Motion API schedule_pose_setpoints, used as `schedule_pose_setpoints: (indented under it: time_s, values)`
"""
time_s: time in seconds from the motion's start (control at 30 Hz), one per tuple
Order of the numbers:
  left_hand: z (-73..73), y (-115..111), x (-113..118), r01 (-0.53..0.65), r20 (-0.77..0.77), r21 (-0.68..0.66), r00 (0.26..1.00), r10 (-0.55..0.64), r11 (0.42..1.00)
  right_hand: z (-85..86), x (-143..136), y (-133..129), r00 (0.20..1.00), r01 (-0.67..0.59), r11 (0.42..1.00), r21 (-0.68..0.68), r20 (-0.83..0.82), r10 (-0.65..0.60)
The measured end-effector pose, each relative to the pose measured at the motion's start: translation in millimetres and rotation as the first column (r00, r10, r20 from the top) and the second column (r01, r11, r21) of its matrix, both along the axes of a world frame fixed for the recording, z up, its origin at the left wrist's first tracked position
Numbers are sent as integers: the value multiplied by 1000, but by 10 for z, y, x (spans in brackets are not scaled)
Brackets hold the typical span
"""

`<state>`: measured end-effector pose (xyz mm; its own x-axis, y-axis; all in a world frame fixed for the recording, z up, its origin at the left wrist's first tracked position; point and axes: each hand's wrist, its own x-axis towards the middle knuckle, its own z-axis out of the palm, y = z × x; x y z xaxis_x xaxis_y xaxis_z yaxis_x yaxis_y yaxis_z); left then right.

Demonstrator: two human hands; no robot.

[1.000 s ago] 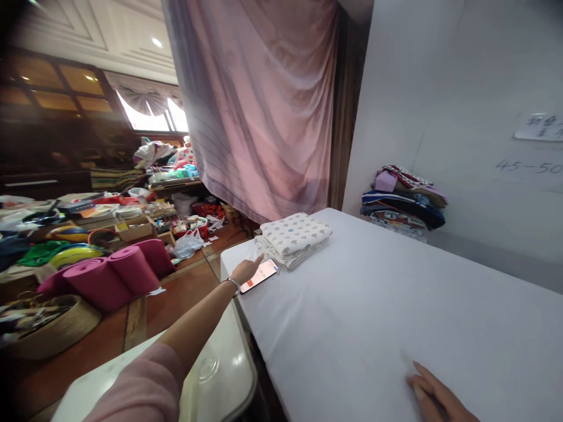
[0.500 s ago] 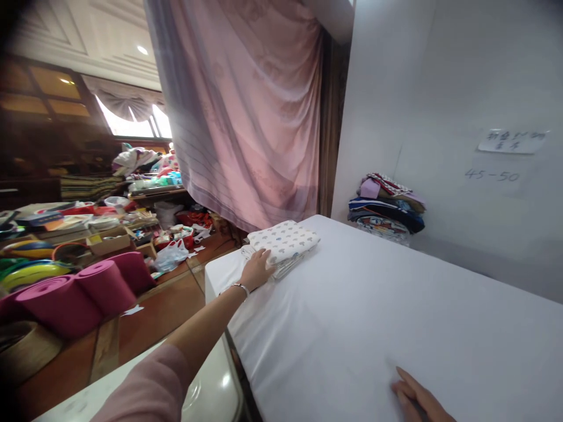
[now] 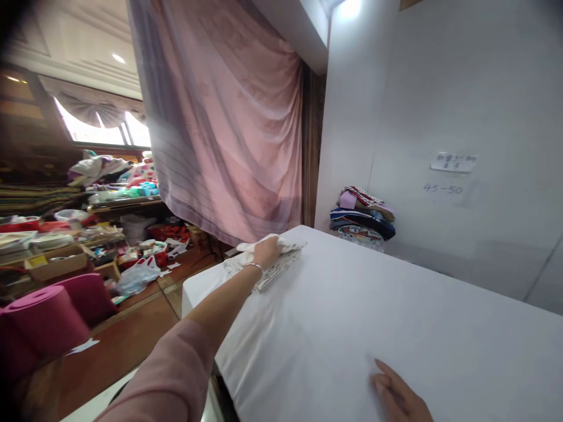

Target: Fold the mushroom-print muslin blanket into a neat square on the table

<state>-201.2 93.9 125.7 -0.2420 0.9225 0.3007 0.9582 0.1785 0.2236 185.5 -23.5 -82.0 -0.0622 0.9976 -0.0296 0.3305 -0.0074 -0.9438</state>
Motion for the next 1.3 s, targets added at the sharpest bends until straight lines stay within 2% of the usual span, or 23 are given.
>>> schedule_pose_setpoints:
  time_s: [0.07, 0.1, 0.17, 0.2, 0.23, 0.27, 0.3, 0.33, 0.37, 0.4, 0.5, 0.53, 0.6, 0.7, 0.77, 0.8, 0.87, 0.93, 1.0, 1.07, 1.17, 1.23, 1.3]
  values:
    - [12, -88, 590, 143, -1, 30, 990, -143, 989, 110, -13, 22, 987, 63, 998, -32, -147, -67]
    - [-53, -201, 932, 283, 8, 60, 959, -284, 957, 189, -2, 30, 962, 108, 993, -45, -248, -116]
    - [-284, -580, 1606, 560, 40, 54, 826, -563, 826, 370, 80, 31, 875, 217, 973, -74, -428, -228]
    - [-419, -823, 1889, 698, 62, 9, 714, -698, 716, 457, 158, 18, 831, 291, 953, -84, -471, -295]
    - [-545, -1073, 2108, 834, 104, -37, 551, -828, 550, 532, 263, -9, 805, 368, 925, -92, -467, -366]
    - [-649, -1299, 2252, 924, 170, -62, 383, -908, 378, 591, 389, -55, 795, 440, 891, -115, -411, -446]
    - [-725, -1474, 2323, 965, 238, -59, 264, -935, 257, 632, 531, -122, 792, 485, 864, -136, -350, -500]
    - [-774, -1579, 2333, 974, 278, -35, 225, -934, 225, 655, 679, -212, 790, 522, 838, -160, -280, -546]
    - [-802, -1607, 2298, 970, 293, 1, 233, -927, 244, 664, 823, -322, 781, 561, 809, -173, -212, -587]
    - [-816, -1566, 2237, 950, 299, 38, 285, -911, 309, 664, 953, -447, 764, 607, 778, -164, -151, -627]
    - [-863, -1224, 2039, 803, 349, 81, 533, -771, 591, 659, 1174, -829, 669, 743, 670, -14, 54, -741]
    - [-898, -1108, 1994, 747, 362, 53, 604, -710, 663, 669, 1174, -934, 649, 750, 658, 64, 122, -751]
    - [-1003, -950, 1958, 664, 392, -46, 699, -598, 746, 713, 1053, -1080, 691, 660, 726, 193, 223, -687]
    - [-1170, -901, 2006, 644, 516, -194, 709, -481, 740, 810, 648, -1136, 849, 291, 887, 358, 331, -412]
    - [-1216, -928, 2066, 644, 648, -222, 658, -383, 732, 862, 335, -1085, 853, 7, 889, 458, 461, -245]
    - [-1211, -944, 2094, 639, 718, -214, 616, -325, 739, 878, 194, -1043, 825, -73, 880, 470, 524, -211]
    - [-1159, -972, 2144, 635, 852, -177, 482, -206, 752, 887, -31, -946, 766, -127, 893, 433, 615, -189]
    - [-1089, -995, 2186, 660, 952, -120, 289, -104, 742, 868, -173, -850, 740, -98, 927, 361, 649, -174]
    - [-1043, -1014, 2221, 681, 992, -65, 125, -27, 729, 828, -242, -764, 754, -70, 947, 314, 638, -155]
    - [-1041, -1026, 2245, 681, 999, -44, 39, 25, 731, 787, -250, -689, 801, -40, 955, 292, 581, -144]
    - [-1112, -1035, 2251, 644, 996, -79, 79, 37, 761, 799, -136, -603, 907, 138, 968, 210, 365, -208]
    - [-1195, -1037, 2240, 615, 974, -97, 220, -53, 783, 904, 39, -579, 915, 376, 921, 99, 121, -386]
    - [-1291, -1030, 2231, 607, 900, -81, 386, -204, 791, 1088, 302, -598, 827, 542, 840, -10, -174, -535]
